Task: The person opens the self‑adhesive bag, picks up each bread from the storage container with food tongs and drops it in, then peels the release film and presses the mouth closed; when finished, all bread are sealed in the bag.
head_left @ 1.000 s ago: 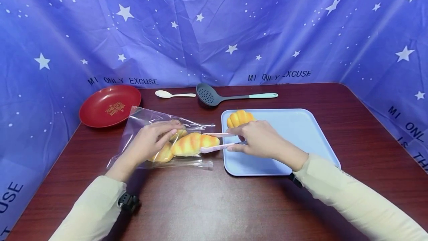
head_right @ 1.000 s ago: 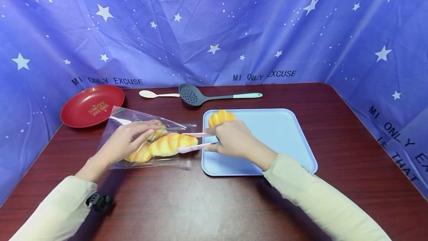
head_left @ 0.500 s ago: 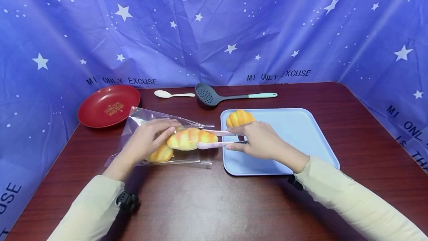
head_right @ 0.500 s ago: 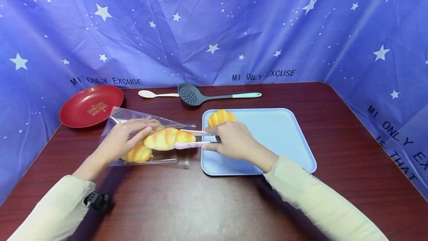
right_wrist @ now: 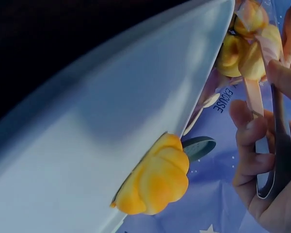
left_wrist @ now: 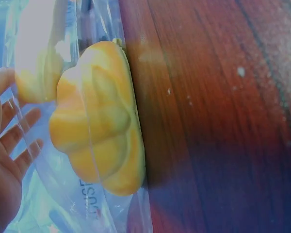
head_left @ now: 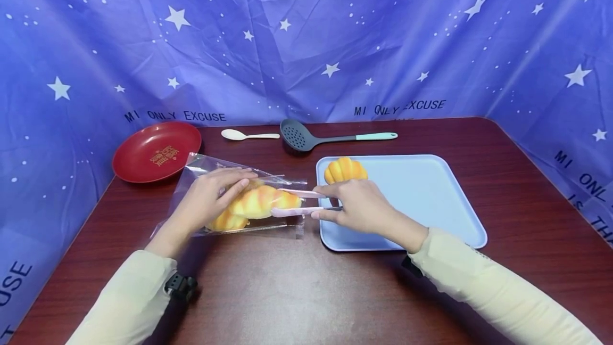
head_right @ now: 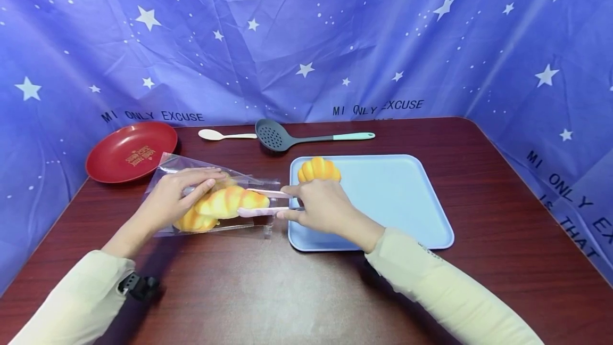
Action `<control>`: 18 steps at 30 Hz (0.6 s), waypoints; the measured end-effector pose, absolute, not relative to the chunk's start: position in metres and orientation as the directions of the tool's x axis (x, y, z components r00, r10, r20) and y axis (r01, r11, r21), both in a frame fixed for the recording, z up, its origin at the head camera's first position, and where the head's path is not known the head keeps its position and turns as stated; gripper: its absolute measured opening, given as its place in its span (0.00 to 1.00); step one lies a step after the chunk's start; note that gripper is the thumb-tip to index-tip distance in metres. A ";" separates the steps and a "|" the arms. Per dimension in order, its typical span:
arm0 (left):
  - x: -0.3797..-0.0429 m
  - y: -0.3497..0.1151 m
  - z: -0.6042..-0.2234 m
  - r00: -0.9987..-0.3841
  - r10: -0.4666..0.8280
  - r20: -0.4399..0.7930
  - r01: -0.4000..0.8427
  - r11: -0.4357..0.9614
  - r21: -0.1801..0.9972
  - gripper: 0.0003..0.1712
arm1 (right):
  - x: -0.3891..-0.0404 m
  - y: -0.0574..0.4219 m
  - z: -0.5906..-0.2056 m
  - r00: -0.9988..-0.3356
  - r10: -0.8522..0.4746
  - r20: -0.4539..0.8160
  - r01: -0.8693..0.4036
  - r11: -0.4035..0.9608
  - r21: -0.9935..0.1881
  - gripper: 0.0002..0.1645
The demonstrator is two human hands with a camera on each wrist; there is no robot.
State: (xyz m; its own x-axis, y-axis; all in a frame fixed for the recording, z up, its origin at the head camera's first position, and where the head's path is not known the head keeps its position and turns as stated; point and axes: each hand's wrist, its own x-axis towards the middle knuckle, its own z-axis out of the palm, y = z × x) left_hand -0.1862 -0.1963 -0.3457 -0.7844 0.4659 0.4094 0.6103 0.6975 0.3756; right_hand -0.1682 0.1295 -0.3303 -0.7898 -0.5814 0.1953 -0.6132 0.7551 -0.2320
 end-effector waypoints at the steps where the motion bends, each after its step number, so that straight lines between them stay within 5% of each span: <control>1: -0.186 -0.197 -0.346 -0.781 0.467 0.415 0.614 0.696 0.373 0.15 | -0.168 0.129 -0.330 -0.788 -0.586 0.190 -0.616 0.752 -0.234 0.30; 18: -0.185 -0.196 -0.345 -0.777 0.456 0.434 0.616 0.693 0.375 0.12 | -0.168 0.130 -0.329 -0.797 -0.575 0.187 -0.604 0.755 -0.254 0.31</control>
State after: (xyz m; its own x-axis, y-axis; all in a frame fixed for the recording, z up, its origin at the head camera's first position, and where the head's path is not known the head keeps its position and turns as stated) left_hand -0.1850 -0.1959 -0.3446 -0.7771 0.4557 0.4342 0.6159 0.6928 0.3752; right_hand -0.1677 0.1298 -0.3286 -0.7966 -0.5748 0.1870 -0.6044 0.7550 -0.2541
